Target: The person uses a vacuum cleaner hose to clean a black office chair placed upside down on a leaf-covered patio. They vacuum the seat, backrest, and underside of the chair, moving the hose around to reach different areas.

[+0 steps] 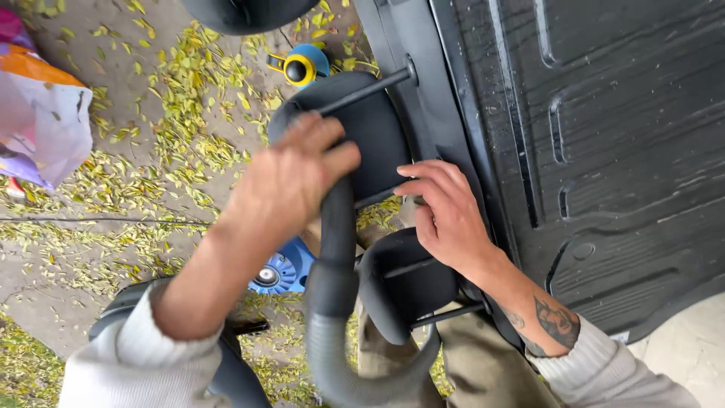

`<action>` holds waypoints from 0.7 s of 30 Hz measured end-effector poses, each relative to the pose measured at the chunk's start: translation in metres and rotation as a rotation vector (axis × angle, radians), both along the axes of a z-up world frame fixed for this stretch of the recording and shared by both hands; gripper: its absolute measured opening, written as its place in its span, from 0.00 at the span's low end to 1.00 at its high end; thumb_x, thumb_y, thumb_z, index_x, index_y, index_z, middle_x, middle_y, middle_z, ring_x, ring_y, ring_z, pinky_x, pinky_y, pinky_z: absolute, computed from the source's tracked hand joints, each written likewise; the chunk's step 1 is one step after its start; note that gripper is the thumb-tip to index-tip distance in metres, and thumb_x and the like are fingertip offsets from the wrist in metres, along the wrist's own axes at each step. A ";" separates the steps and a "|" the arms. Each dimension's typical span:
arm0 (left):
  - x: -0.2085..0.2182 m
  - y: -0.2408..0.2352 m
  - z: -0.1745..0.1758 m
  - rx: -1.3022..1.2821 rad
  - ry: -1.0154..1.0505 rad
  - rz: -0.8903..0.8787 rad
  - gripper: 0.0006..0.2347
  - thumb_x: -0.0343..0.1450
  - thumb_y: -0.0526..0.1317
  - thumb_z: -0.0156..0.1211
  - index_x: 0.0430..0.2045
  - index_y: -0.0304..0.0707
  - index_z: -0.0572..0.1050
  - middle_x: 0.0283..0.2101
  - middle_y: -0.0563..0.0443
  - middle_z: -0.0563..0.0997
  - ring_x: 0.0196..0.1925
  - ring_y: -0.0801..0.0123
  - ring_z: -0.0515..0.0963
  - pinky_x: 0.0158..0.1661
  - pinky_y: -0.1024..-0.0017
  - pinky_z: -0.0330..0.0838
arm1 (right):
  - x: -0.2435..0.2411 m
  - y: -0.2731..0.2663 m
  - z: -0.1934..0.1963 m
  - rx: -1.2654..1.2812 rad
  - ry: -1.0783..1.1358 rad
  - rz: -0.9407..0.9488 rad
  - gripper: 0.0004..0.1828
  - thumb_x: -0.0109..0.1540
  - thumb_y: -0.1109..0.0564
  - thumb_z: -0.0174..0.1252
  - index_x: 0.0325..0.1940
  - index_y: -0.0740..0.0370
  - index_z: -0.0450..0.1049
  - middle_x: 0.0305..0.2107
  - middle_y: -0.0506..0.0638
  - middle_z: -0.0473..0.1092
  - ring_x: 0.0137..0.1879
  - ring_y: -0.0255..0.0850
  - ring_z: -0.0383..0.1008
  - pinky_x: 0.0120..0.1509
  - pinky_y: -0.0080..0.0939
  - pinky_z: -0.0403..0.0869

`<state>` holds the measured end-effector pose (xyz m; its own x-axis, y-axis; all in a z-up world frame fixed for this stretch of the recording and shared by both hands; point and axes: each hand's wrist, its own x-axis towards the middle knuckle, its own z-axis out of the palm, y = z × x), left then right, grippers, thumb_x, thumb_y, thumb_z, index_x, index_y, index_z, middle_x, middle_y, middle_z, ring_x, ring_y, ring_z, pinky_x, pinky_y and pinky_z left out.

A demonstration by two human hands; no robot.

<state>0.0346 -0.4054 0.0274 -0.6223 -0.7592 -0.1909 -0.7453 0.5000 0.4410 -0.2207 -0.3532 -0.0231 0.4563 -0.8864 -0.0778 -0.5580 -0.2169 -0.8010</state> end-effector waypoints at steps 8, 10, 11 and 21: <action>-0.053 0.050 -0.001 0.067 -0.204 -0.131 0.04 0.65 0.41 0.59 0.30 0.54 0.79 0.32 0.48 0.77 0.41 0.51 0.80 0.36 0.64 0.80 | -0.003 -0.002 0.003 0.060 -0.141 -0.112 0.25 0.56 0.76 0.44 0.57 0.68 0.64 0.57 0.60 0.70 0.67 0.56 0.69 0.72 0.50 0.69; -0.049 0.030 0.004 0.087 -0.248 -0.099 0.05 0.66 0.39 0.59 0.31 0.51 0.79 0.34 0.47 0.77 0.42 0.52 0.80 0.33 0.65 0.79 | -0.003 0.001 0.000 0.082 -0.164 -0.126 0.27 0.56 0.77 0.43 0.59 0.69 0.62 0.58 0.61 0.69 0.67 0.56 0.69 0.74 0.50 0.68; -0.046 0.020 0.006 0.085 -0.285 -0.065 0.05 0.66 0.37 0.58 0.32 0.48 0.79 0.35 0.47 0.78 0.44 0.53 0.80 0.30 0.66 0.78 | -0.003 0.003 -0.001 0.084 -0.179 -0.138 0.28 0.56 0.77 0.42 0.60 0.69 0.60 0.59 0.62 0.69 0.67 0.56 0.70 0.75 0.50 0.68; -0.087 0.070 -0.019 -0.098 -0.377 -0.012 0.06 0.62 0.44 0.56 0.22 0.47 0.79 0.36 0.39 0.79 0.48 0.38 0.79 0.45 0.53 0.79 | -0.008 0.005 -0.008 0.191 -0.299 -0.191 0.30 0.57 0.80 0.39 0.64 0.72 0.52 0.62 0.66 0.65 0.71 0.54 0.70 0.81 0.49 0.66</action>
